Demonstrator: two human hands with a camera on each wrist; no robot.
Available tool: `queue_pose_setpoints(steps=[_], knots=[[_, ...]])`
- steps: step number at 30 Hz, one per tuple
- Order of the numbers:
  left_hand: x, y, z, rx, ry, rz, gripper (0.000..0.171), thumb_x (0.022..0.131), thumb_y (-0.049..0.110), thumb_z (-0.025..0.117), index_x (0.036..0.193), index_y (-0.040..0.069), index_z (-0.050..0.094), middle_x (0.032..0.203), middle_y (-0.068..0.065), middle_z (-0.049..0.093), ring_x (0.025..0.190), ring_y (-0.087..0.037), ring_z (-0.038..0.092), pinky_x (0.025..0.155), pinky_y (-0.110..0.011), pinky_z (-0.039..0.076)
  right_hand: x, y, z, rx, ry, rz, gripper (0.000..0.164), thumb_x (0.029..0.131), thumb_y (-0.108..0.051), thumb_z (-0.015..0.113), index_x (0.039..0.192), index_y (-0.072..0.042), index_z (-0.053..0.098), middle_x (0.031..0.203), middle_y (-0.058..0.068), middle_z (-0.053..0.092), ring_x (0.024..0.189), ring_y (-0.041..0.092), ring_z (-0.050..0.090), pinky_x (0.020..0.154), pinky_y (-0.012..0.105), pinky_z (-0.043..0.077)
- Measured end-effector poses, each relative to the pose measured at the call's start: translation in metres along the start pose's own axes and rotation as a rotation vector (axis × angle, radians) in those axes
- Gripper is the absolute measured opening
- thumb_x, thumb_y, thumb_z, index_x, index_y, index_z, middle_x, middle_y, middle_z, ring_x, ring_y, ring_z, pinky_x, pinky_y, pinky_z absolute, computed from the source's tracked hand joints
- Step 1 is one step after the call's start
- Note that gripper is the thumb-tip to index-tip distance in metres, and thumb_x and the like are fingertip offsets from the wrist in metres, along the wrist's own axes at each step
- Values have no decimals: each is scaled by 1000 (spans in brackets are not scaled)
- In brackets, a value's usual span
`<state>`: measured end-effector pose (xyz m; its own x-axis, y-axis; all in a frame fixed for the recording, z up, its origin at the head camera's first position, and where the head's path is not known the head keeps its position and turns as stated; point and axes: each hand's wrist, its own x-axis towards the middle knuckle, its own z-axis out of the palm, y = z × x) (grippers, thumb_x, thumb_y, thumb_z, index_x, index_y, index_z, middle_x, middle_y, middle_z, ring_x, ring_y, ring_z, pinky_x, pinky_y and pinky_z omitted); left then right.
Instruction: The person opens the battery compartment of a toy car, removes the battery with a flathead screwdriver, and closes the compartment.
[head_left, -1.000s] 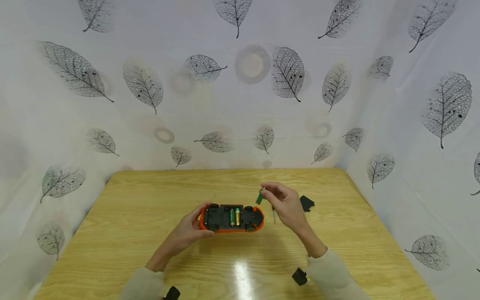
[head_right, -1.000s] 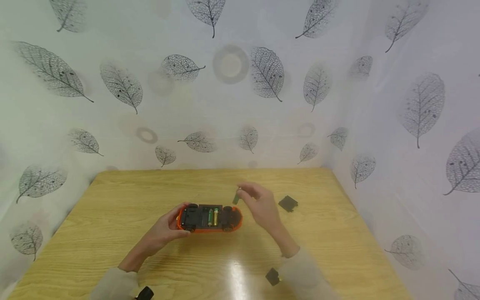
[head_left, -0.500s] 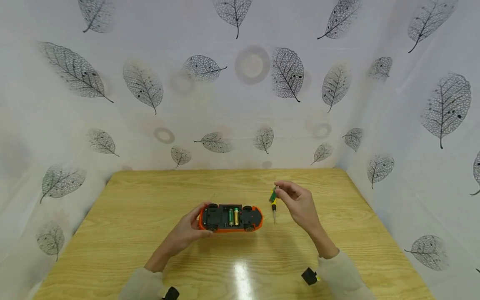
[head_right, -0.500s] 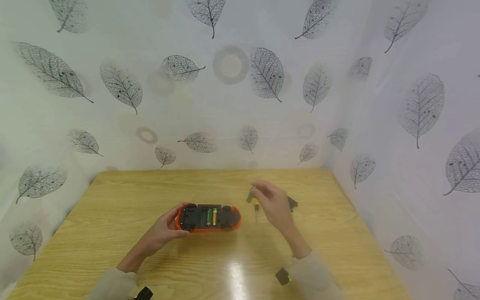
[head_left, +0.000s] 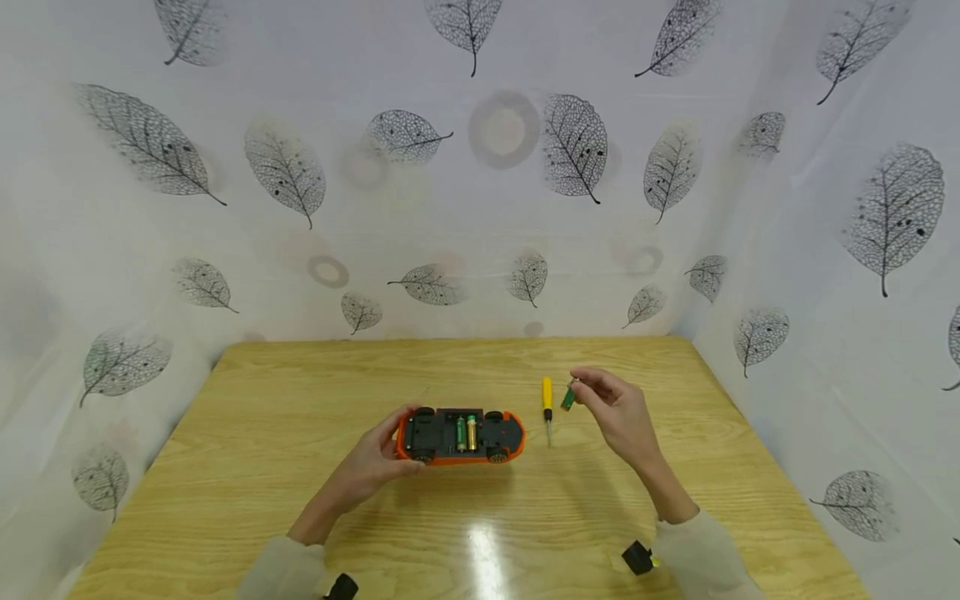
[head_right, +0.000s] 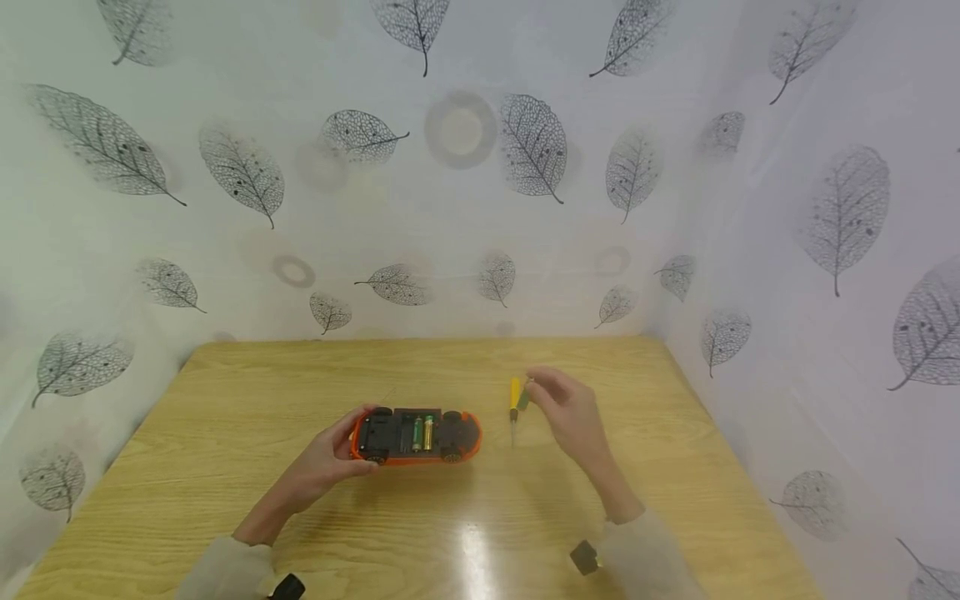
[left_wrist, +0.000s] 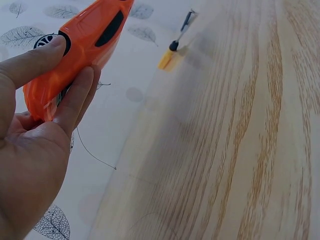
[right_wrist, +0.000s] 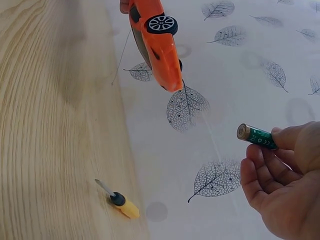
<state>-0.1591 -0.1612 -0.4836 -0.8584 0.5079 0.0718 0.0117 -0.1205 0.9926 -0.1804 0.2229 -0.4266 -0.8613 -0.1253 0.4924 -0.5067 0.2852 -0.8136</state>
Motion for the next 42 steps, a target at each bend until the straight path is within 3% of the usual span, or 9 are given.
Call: queue_pose_setpoints(steps=[13, 20, 32, 42], knots=[[0, -1, 0, -16, -5, 16, 91, 92, -8, 72, 163, -2, 16, 165, -33, 11, 129, -22, 57, 93, -34, 58, -17, 15, -13, -57, -13, 79, 22, 101, 0, 65, 122, 6, 69, 104, 20, 71, 87, 16, 69, 76, 18, 57], [0, -1, 0, -4, -1, 19, 93, 91, -8, 73, 163, -2, 16, 165, -33, 11, 128, -21, 57, 93, -34, 58, -28, 21, -17, -89, -34, 151, 23, 102, -6, 65, 122, 6, 70, 104, 18, 72, 86, 13, 69, 75, 19, 57], [0, 0, -1, 18, 0, 17, 93, 90, -6, 74, 163, -1, 17, 165, -32, 13, 126, -19, 58, 92, -35, 58, -43, 36, -19, -97, -86, 189, 25, 103, -7, 63, 123, 6, 69, 106, 23, 71, 88, 14, 70, 76, 29, 61], [-1, 2, 1, 13, 0, 1, 94, 91, -5, 75, 164, 2, 16, 167, -28, 12, 126, -17, 58, 91, -34, 59, -51, 43, -17, -93, -94, 262, 28, 102, -6, 65, 125, 10, 66, 103, 15, 72, 84, 15, 69, 74, 31, 61]])
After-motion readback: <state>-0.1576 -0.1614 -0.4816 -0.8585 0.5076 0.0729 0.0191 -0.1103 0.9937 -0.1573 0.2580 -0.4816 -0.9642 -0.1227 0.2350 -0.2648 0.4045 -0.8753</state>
